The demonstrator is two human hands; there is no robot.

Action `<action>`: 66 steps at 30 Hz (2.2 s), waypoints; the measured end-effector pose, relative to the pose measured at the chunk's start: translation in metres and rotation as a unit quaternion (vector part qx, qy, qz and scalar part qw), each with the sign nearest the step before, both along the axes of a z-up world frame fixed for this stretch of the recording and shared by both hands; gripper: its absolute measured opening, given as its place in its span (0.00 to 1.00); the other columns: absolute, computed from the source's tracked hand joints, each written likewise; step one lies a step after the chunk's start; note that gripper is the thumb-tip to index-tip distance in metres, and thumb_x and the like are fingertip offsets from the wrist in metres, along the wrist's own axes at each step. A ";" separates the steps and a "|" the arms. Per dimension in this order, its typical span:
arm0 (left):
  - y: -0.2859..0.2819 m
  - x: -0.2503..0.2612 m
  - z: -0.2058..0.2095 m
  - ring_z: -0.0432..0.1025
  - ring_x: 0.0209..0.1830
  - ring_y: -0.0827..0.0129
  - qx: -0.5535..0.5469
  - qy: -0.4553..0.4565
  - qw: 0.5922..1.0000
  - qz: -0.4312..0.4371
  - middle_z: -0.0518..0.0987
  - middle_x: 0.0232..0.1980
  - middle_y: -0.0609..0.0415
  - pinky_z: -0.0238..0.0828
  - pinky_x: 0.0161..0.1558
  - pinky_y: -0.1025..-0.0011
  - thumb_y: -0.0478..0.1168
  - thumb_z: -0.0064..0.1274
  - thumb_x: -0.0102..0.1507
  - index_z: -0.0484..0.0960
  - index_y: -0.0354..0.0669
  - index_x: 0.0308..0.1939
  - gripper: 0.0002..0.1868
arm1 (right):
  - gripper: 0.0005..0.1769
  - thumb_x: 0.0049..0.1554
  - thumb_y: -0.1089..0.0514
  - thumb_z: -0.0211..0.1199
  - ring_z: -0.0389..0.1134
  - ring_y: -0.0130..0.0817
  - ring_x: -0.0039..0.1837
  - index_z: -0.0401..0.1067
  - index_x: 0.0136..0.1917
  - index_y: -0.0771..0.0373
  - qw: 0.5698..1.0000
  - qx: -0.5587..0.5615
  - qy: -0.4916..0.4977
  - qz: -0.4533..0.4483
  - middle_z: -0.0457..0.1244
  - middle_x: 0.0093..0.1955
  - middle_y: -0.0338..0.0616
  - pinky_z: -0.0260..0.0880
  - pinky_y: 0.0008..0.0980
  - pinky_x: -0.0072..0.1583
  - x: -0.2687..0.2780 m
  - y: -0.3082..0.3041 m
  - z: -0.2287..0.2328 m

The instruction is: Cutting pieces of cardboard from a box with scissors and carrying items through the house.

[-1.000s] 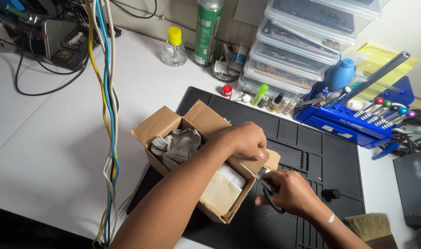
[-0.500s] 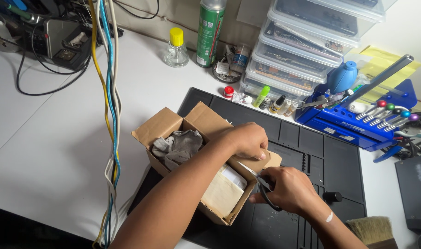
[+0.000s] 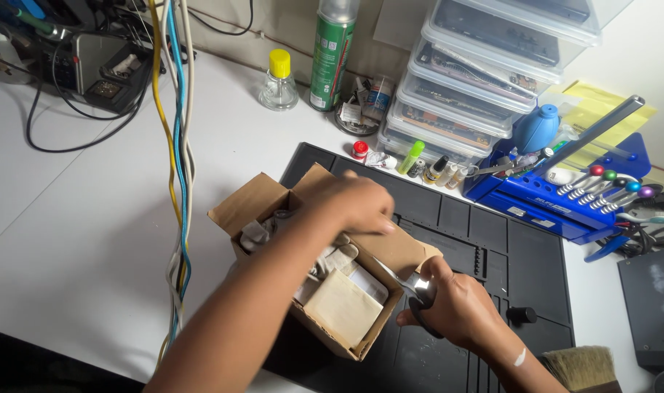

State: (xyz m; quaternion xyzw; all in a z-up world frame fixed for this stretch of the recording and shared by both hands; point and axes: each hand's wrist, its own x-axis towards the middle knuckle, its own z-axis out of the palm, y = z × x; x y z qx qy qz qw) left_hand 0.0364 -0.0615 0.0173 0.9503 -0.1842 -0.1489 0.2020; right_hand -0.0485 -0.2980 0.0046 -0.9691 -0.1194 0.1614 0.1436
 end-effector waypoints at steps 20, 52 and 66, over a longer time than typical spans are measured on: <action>0.055 -0.004 -0.003 0.78 0.52 0.61 -0.028 0.018 0.994 0.105 0.86 0.46 0.58 0.69 0.57 0.58 0.59 0.61 0.56 0.88 0.59 0.45 0.18 | 0.26 0.42 0.46 0.77 0.67 0.50 0.33 0.63 0.33 0.63 0.989 0.022 -0.010 0.148 0.65 0.29 0.50 0.68 0.42 0.39 0.039 0.013 -0.010; 0.060 0.014 -0.028 0.81 0.46 0.66 -0.077 0.038 0.993 0.087 0.87 0.42 0.57 0.72 0.50 0.60 0.57 0.66 0.53 0.89 0.54 0.42 0.19 | 0.47 0.32 0.25 0.76 0.72 0.52 0.44 0.63 0.48 0.60 0.985 -0.110 0.079 0.109 0.68 0.35 0.53 0.71 0.47 0.47 0.029 0.081 0.049; 0.061 0.043 -0.078 0.82 0.36 0.62 -0.174 0.004 0.984 0.020 0.86 0.36 0.46 0.76 0.42 0.66 0.51 0.69 0.52 0.89 0.41 0.39 0.19 | 0.35 0.39 0.38 0.81 0.69 0.50 0.35 0.63 0.39 0.62 0.990 -0.020 0.045 0.132 0.65 0.29 0.51 0.67 0.45 0.40 0.038 0.058 0.019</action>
